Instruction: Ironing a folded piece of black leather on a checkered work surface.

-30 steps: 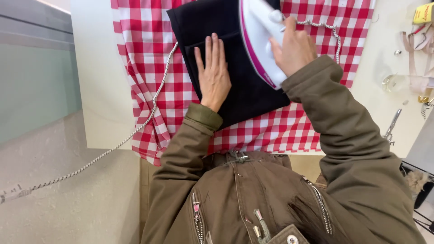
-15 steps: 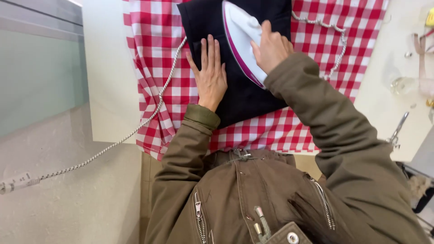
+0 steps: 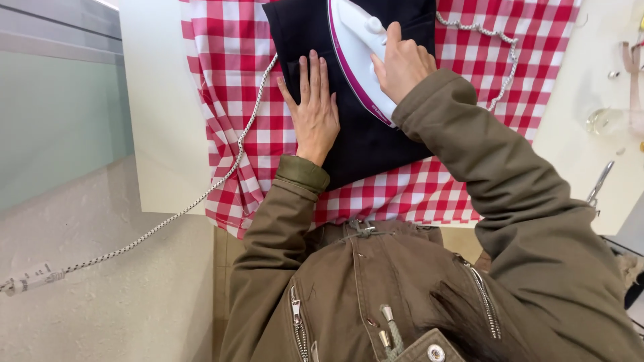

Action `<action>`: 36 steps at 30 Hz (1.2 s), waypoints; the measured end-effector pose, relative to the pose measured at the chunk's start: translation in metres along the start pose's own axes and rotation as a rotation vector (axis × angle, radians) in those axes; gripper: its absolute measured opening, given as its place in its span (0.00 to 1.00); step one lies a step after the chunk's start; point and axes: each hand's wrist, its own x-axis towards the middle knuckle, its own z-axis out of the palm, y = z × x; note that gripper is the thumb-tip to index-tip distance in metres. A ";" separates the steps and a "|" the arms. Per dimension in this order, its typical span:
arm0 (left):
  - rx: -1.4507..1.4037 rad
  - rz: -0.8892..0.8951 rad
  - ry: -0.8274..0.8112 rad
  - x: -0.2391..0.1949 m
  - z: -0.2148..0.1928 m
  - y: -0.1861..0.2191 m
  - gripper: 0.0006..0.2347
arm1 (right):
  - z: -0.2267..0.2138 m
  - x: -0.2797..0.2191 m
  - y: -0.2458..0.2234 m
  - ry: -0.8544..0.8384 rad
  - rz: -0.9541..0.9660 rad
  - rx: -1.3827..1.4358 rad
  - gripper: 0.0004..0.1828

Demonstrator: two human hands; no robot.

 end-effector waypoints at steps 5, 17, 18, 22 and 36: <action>-0.032 0.001 0.010 0.004 -0.003 -0.002 0.29 | 0.001 0.008 -0.002 0.025 -0.031 0.001 0.23; 0.002 -0.038 -0.026 0.008 -0.005 -0.002 0.28 | 0.008 0.011 -0.011 -0.004 -0.009 0.013 0.22; -0.018 -0.030 -0.005 0.005 0.000 -0.003 0.28 | 0.007 0.014 -0.014 -0.019 -0.008 0.032 0.23; 0.058 -0.006 0.037 0.000 0.001 -0.004 0.28 | 0.011 0.000 -0.017 0.017 -0.008 0.044 0.23; -0.166 -0.095 0.013 -0.013 -0.015 -0.006 0.30 | 0.017 0.010 -0.036 0.065 -0.019 0.014 0.27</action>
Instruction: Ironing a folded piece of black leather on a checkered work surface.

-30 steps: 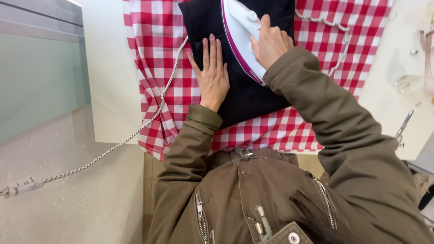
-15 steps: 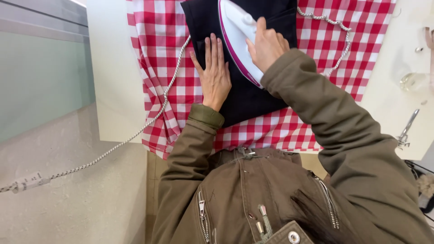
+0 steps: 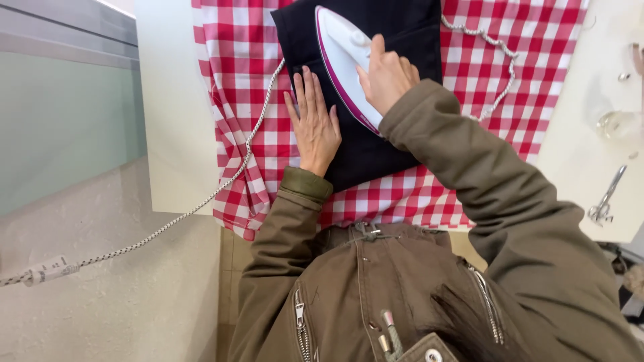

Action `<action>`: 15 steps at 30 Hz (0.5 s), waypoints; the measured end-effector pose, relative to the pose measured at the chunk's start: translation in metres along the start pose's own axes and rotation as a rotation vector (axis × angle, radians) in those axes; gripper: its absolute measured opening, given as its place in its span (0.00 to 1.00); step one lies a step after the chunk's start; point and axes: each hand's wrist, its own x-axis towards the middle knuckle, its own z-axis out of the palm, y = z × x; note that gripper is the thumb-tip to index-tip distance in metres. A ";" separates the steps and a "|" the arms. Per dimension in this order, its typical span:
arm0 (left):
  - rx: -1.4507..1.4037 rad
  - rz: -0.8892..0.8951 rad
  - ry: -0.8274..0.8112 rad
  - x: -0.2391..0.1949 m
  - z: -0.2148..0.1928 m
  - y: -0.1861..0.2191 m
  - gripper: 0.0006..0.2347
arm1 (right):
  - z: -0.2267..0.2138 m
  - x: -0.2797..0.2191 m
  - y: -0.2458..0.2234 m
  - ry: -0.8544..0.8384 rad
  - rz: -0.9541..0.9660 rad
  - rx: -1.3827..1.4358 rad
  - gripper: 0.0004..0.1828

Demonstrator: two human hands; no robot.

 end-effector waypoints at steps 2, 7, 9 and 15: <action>0.004 -0.032 -0.001 0.000 -0.001 0.000 0.30 | 0.002 0.005 -0.003 0.000 -0.024 -0.001 0.28; 0.022 -0.018 0.011 -0.003 -0.001 0.002 0.29 | -0.002 0.002 -0.007 -0.047 0.013 0.036 0.24; 0.034 -0.018 -0.016 -0.003 -0.001 0.003 0.29 | -0.001 0.007 -0.011 -0.064 0.019 0.035 0.24; 0.089 -0.015 -0.031 -0.003 -0.001 0.001 0.28 | -0.003 0.008 -0.013 -0.059 0.008 0.023 0.25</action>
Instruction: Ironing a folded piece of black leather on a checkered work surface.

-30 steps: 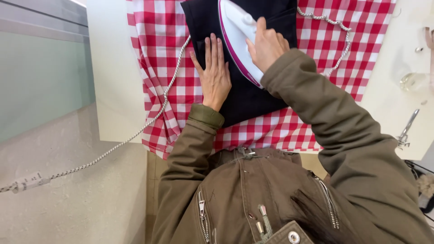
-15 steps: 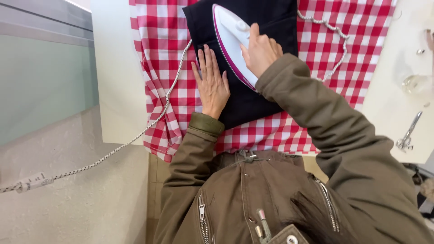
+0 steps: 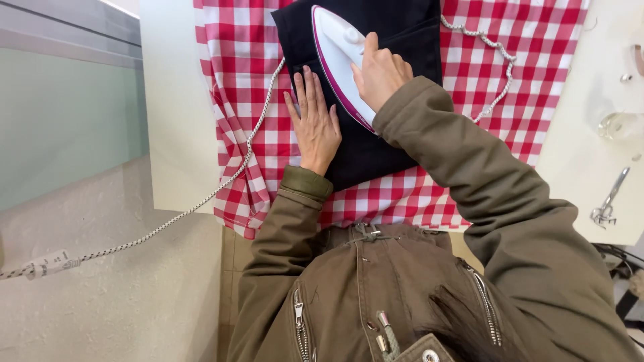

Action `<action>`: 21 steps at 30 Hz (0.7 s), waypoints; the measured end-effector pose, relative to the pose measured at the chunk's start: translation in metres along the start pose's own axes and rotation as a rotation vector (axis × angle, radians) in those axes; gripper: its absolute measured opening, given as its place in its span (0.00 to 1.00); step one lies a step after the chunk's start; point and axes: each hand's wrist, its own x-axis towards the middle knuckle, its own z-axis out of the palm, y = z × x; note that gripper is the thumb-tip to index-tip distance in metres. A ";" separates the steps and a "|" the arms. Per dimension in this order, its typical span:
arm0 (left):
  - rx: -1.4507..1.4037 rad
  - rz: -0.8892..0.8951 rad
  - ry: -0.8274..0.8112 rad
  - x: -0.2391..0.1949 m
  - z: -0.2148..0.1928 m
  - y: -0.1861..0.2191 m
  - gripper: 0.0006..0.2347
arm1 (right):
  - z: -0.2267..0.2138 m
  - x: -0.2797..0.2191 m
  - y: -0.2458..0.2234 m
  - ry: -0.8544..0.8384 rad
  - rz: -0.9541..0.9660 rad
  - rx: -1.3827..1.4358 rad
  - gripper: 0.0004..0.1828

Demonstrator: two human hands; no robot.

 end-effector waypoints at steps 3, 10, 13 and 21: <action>-0.004 0.012 -0.026 -0.003 -0.002 0.003 0.29 | 0.006 -0.007 0.009 0.033 -0.007 0.015 0.23; -0.022 0.023 -0.001 0.002 -0.009 -0.001 0.30 | -0.044 -0.042 0.067 0.046 -0.013 0.027 0.21; -0.077 0.030 0.000 0.005 -0.023 0.016 0.31 | -0.053 -0.055 0.086 0.021 0.031 0.013 0.22; -0.001 0.216 0.041 0.047 0.018 0.046 0.28 | -0.021 -0.033 0.100 0.016 0.063 -0.085 0.23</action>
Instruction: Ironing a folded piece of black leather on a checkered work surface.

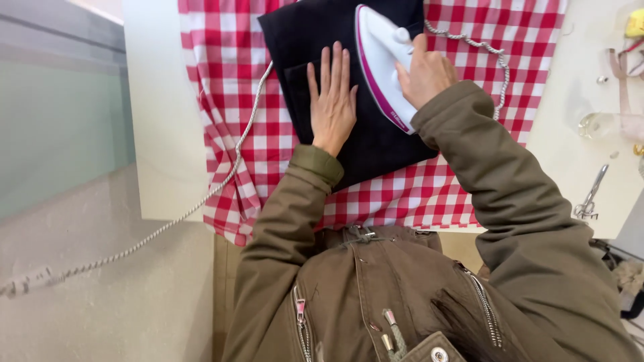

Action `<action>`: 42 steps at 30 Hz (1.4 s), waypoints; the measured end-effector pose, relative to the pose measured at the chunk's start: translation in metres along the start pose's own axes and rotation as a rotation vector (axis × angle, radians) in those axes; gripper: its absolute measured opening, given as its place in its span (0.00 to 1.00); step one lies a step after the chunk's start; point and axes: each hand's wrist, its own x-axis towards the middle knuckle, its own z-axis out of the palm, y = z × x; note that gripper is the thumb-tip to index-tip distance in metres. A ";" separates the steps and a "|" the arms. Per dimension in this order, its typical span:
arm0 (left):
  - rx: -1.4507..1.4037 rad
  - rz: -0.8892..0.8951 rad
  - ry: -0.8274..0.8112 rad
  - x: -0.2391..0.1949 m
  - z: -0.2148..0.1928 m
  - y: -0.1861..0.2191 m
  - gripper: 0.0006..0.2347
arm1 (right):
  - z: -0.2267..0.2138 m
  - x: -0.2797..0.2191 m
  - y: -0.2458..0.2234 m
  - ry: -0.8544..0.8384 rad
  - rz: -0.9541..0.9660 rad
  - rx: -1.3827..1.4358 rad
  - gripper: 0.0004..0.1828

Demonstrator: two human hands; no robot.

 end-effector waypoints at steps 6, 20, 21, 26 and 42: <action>0.037 -0.037 -0.082 0.000 0.000 -0.003 0.27 | 0.004 0.010 -0.004 -0.065 0.038 0.035 0.24; 0.041 0.017 -0.006 0.029 -0.010 -0.015 0.29 | -0.035 -0.137 0.146 0.244 0.270 0.619 0.18; -0.058 0.050 0.051 0.036 -0.011 -0.016 0.25 | -0.023 -0.149 0.159 0.299 0.252 0.603 0.17; -0.214 0.202 0.133 0.072 -0.009 -0.025 0.15 | 0.061 -0.165 0.206 0.517 0.200 0.881 0.20; -0.059 0.300 -0.109 0.145 -0.032 -0.107 0.20 | 0.179 -0.167 0.230 0.882 0.259 1.375 0.27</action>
